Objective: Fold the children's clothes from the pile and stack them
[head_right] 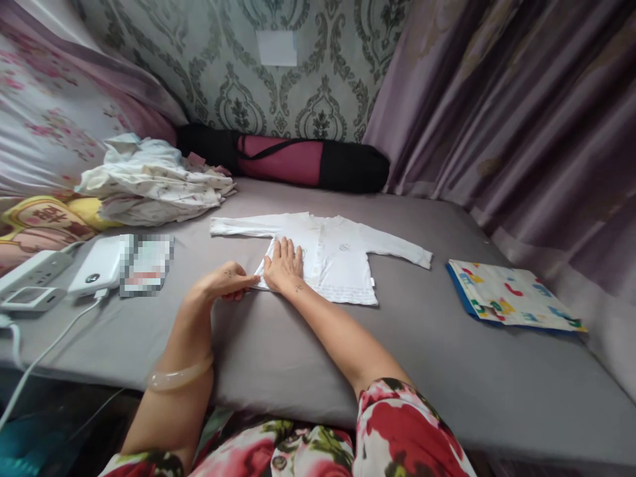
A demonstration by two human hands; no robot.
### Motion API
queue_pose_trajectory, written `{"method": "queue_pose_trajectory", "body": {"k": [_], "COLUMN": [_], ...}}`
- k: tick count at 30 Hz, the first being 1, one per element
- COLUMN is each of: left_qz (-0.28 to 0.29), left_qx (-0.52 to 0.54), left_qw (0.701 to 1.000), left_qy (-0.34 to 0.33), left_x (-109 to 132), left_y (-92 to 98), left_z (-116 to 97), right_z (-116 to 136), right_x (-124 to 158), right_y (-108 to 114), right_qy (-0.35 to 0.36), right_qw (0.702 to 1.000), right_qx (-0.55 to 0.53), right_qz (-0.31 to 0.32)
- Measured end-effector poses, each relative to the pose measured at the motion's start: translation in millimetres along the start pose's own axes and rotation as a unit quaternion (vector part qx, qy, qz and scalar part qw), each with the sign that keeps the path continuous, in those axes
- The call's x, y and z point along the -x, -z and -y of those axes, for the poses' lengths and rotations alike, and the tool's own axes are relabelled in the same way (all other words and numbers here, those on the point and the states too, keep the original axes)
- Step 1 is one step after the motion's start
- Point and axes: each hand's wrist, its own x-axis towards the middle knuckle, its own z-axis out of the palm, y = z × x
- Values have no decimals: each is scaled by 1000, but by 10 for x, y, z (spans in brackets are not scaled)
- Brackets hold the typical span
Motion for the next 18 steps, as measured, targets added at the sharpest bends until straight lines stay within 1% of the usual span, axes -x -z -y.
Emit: {"method": "queue_pose_trajectory", "body": {"k": [3,5,6,10,11,13,18], "left_qz": [16,6,-14,-145,-169,-196,-229], "left_qx": [17,27,29,16,10,-3,-21], "left_qw": [1000,1000,999,989,985,980,973], "left_qy": [-2,4,10,33,36,40,22], "left_x": [3,-18,-35,-107,-116,-121,-81], "left_y": [27,53,66,106,112,114,90], "left_z": [44,104,139,251,261,255,163], "right_z": [109,177,208,301,316,336,365], "right_x": [141,226,260,330,335,336,358], "right_y": [-5,-16,-23,-38,-40,-40,-36], "right_qy": [7,12,10,-13,-19,-25,-26], "right_qw": [1000,1000,999,999,999,999,998], "right_qx": [-12,-18,-21,-32,-35,-39,-40], "right_qz": [15,22,25,32,31,28,27]}}
